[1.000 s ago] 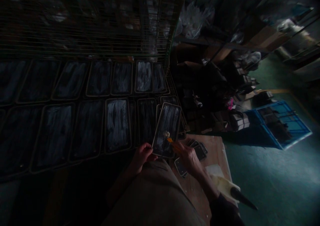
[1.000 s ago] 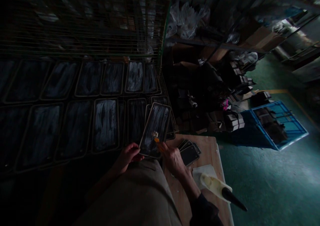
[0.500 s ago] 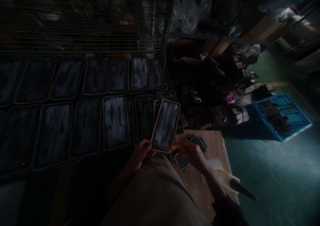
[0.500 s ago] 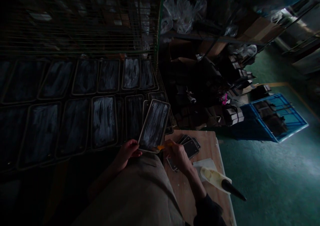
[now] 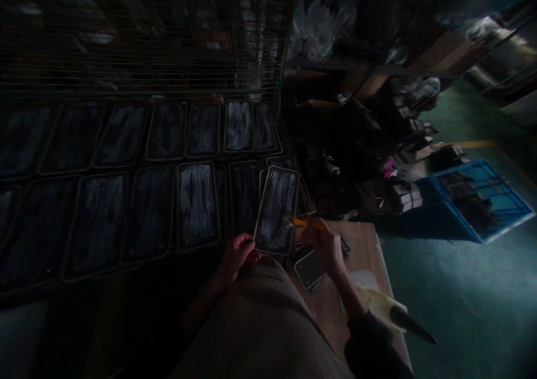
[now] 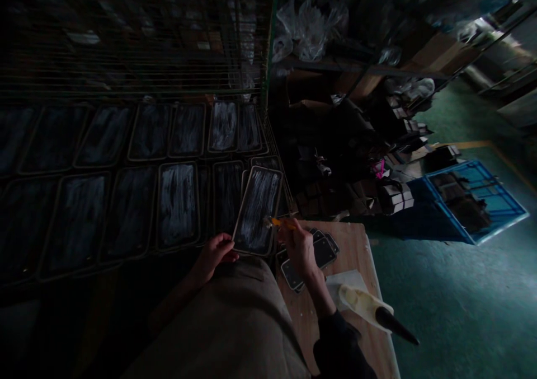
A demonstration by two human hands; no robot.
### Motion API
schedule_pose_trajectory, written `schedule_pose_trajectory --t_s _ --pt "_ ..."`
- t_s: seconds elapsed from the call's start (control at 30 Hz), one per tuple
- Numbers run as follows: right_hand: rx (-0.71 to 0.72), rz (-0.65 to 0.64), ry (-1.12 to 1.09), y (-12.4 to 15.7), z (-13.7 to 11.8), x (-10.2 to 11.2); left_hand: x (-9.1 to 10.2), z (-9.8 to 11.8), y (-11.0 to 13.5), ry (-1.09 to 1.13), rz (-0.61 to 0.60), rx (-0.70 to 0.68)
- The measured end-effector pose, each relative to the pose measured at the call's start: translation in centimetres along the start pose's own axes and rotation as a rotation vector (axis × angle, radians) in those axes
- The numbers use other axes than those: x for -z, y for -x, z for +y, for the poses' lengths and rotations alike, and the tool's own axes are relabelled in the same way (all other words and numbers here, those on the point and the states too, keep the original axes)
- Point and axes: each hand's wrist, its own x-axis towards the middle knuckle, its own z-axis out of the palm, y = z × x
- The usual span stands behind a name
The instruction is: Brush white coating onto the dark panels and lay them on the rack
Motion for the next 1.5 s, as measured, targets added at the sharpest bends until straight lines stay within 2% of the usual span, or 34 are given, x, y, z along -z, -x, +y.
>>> schedule_pose_trajectory --t_s 0.13,0.27,0.47,0.6,0.7,0.77,0.9,1.0,1.07,1.2,1.27,1.37,1.5 --pt "0.057 0.021 0.03 -1.1 -0.8 -1.6 -0.1 0.2 0.0 0.01 0.005 0.006" --pt "0.1 -0.09 0.057 -1.0 -1.0 -3.8 -0.2 0.2 -0.3 -0.001 0.031 0.042" --pt "0.037 -0.316 -0.013 2.8 -1.3 -4.8 -0.2 0.3 -0.2 -0.015 0.018 0.009" --pt "-0.085 -0.342 -0.155 4.6 -1.7 -4.4 0.0 0.4 0.0 -0.012 -0.028 -0.003" --pt "-0.158 -0.298 -0.24 3.6 -1.1 -3.9 -0.1 0.5 0.0 -0.032 -0.039 0.02" --pt "-0.15 -0.238 -0.249 1.9 -0.4 -3.5 -0.2 0.6 -0.2 -0.056 -0.019 0.029" --pt "-0.095 -0.001 -0.202 -1.9 0.9 -2.7 -0.4 0.7 -0.6 -0.072 0.01 0.045" --pt "-0.075 0.152 -0.172 -3.3 0.6 -2.6 -0.3 0.8 -0.8 -0.056 -0.006 0.057" --pt "-0.074 0.147 -0.195 -3.4 0.1 -3.0 -0.2 0.9 -0.8 -0.036 -0.011 0.066" --pt "-0.114 0.038 -0.272 -3.9 0.1 -4.0 0.1 1.2 -1.0 -0.065 -0.049 0.082" --pt "-0.13 0.1 -0.284 -5.0 0.9 -4.2 0.2 1.5 -1.0 -0.088 -0.077 0.06" --pt "-0.115 0.264 -0.274 -7.1 2.2 -3.8 0.3 2.1 -0.7 -0.09 -0.135 0.025" --pt "-0.071 0.382 -0.267 -8.8 2.1 -3.7 0.3 2.1 -0.7 -0.084 -0.168 0.06"
